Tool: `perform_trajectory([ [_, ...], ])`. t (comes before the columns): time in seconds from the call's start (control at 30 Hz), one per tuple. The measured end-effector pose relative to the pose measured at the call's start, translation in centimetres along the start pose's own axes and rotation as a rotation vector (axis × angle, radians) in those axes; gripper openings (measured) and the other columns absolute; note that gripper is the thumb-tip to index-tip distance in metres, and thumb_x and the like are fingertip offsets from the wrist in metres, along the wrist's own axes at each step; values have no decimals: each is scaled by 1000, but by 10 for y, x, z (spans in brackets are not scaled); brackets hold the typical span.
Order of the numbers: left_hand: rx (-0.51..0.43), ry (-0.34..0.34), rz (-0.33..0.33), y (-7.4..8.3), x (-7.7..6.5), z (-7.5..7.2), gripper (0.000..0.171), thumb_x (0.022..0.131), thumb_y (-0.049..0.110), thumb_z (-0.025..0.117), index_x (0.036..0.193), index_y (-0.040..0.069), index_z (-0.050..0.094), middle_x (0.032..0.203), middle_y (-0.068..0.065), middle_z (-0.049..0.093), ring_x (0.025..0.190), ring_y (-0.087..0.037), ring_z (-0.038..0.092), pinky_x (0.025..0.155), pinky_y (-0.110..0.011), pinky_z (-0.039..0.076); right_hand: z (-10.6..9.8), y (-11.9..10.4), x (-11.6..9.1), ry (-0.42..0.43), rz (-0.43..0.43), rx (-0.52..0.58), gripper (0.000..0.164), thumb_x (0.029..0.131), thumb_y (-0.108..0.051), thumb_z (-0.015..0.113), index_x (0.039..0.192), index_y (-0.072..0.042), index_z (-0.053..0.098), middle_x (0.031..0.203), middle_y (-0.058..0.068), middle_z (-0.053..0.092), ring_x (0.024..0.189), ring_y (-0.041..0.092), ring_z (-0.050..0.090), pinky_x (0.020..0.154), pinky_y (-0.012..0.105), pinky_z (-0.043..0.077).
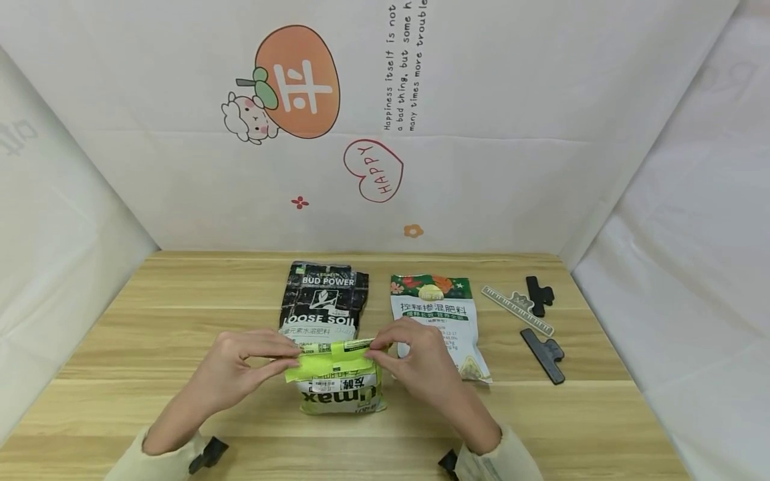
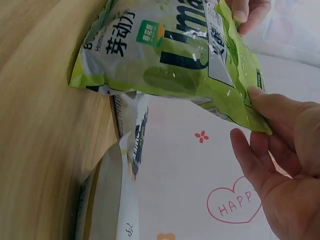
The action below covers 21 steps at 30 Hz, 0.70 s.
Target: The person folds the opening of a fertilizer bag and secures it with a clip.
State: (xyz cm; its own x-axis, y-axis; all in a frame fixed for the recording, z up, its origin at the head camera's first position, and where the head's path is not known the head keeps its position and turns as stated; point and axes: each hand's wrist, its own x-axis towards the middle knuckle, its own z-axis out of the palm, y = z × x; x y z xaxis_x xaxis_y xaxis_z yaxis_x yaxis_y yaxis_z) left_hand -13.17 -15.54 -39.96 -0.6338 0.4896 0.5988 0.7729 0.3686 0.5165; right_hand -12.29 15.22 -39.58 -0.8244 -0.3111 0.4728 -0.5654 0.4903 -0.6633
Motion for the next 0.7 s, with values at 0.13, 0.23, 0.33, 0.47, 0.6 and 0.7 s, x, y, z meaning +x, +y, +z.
perform_trajectory([
  [0.13, -1, 25, -54, 2, 0, 3, 24, 77, -2, 88, 95, 12, 83, 94, -1, 83, 87, -18, 80, 86, -14, 62, 1, -3, -1, -21, 104, 56, 19, 81, -6, 89, 85, -19, 76, 86, -11, 75, 83, 1, 69, 83, 25, 67],
  [0.23, -46, 23, -121, 6, 0, 4, 23, 79, -4, 86, 95, 13, 83, 94, -2, 83, 84, -15, 80, 77, -16, 64, 1, -3, -1, -36, 157, 101, 22, 83, -3, 88, 91, -16, 71, 87, -7, 73, 82, 3, 67, 83, 26, 67],
  [0.33, -120, 16, -217, 8, 0, 5, 21, 82, -5, 83, 94, 12, 82, 92, -3, 83, 80, -10, 78, 70, -19, 65, 0, -1, -1, -67, 175, 123, 28, 86, -3, 85, 110, -10, 72, 88, -4, 70, 82, 5, 61, 79, 23, 65],
  [0.47, -168, 18, -318, 9, -1, 5, 20, 84, -2, 83, 98, 9, 74, 92, -4, 81, 79, -7, 77, 72, -23, 67, -1, 2, -1, -117, 125, 84, 34, 90, -7, 82, 123, -10, 76, 88, -6, 67, 80, 3, 58, 77, 21, 62],
  [0.6, -201, -34, -416, 10, 0, 4, 34, 86, 2, 82, 118, 6, 70, 97, -5, 80, 85, -9, 76, 81, -21, 66, -1, 5, -3, -132, 80, 62, 16, 92, -8, 80, 105, -16, 82, 90, -7, 67, 84, 3, 63, 83, 24, 65],
  [0.7, -219, -122, -482, 8, 0, 4, 40, 91, 7, 79, 130, 5, 69, 103, -5, 77, 87, -7, 72, 82, -21, 66, -1, 6, -4, -127, 73, 78, 16, 92, -4, 79, 101, -17, 81, 95, -4, 72, 88, 4, 67, 81, 25, 67],
])
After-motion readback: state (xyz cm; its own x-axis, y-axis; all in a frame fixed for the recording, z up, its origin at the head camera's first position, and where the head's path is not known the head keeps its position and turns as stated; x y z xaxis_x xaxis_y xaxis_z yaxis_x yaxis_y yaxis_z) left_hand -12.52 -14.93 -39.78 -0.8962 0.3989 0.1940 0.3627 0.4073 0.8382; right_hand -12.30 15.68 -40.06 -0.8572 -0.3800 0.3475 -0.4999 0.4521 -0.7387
